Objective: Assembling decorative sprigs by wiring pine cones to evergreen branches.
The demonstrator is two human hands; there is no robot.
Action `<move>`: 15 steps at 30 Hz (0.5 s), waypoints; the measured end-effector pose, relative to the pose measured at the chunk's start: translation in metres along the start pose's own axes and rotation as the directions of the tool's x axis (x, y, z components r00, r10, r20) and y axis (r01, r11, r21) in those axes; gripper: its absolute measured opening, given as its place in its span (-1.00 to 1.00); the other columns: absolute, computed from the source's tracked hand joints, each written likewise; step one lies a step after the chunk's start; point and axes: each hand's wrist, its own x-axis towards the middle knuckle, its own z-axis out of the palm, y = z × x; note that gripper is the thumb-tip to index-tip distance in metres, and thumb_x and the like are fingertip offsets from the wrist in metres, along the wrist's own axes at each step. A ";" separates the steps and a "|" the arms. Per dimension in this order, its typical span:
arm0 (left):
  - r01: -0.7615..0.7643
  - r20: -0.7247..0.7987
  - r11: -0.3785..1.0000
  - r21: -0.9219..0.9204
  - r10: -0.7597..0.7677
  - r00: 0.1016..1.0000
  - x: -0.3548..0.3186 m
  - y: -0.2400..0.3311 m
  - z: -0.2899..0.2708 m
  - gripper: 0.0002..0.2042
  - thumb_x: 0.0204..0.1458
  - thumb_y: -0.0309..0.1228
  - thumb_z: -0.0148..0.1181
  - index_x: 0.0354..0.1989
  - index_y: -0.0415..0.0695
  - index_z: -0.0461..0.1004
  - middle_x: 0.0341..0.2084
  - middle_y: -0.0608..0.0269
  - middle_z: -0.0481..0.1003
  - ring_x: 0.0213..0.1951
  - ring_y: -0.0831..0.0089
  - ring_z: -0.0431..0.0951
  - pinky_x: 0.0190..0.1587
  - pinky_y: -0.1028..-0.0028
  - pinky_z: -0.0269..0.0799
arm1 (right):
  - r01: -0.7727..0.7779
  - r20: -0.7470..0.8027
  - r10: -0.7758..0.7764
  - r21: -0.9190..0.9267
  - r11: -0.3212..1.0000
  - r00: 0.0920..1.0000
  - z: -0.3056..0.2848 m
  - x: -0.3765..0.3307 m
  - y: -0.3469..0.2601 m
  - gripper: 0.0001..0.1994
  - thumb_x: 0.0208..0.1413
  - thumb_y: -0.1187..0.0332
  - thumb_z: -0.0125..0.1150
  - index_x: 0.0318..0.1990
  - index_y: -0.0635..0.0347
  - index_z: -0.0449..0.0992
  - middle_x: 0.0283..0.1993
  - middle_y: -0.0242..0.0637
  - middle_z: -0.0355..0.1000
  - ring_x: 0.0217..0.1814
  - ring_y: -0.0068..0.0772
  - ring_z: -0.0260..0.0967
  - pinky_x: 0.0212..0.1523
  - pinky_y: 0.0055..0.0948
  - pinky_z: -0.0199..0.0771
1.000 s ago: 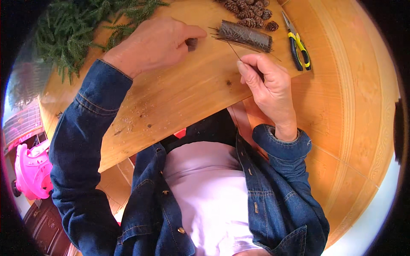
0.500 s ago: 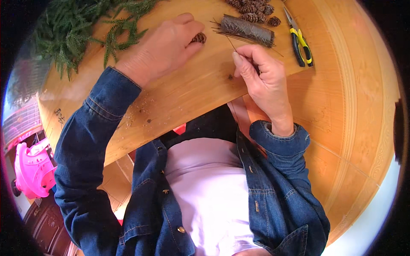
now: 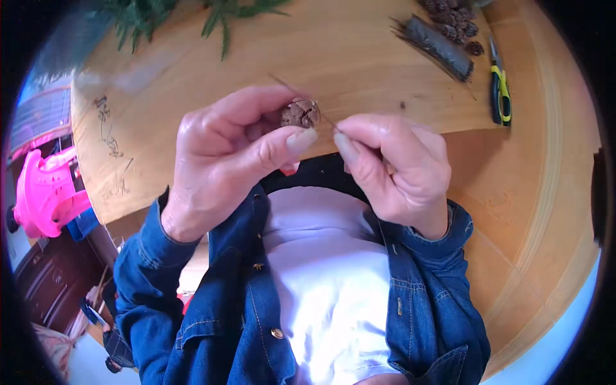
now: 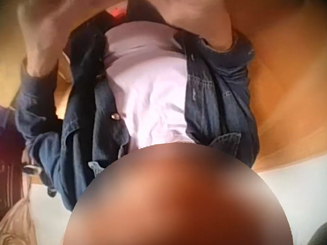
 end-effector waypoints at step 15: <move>-0.434 -0.163 0.826 0.360 0.513 0.843 -0.028 -0.045 -0.018 -0.63 -0.14 -0.53 0.33 -0.10 -0.32 0.46 -0.40 0.20 0.46 -0.37 0.53 0.50 -0.35 0.62 0.42 | 0.049 0.221 -0.055 0.035 0.998 0.974 0.034 0.004 -0.016 -0.87 -0.08 0.61 0.24 -0.33 0.38 0.47 -0.57 -0.17 0.40 -0.60 -0.29 0.39 -0.55 -0.47 0.37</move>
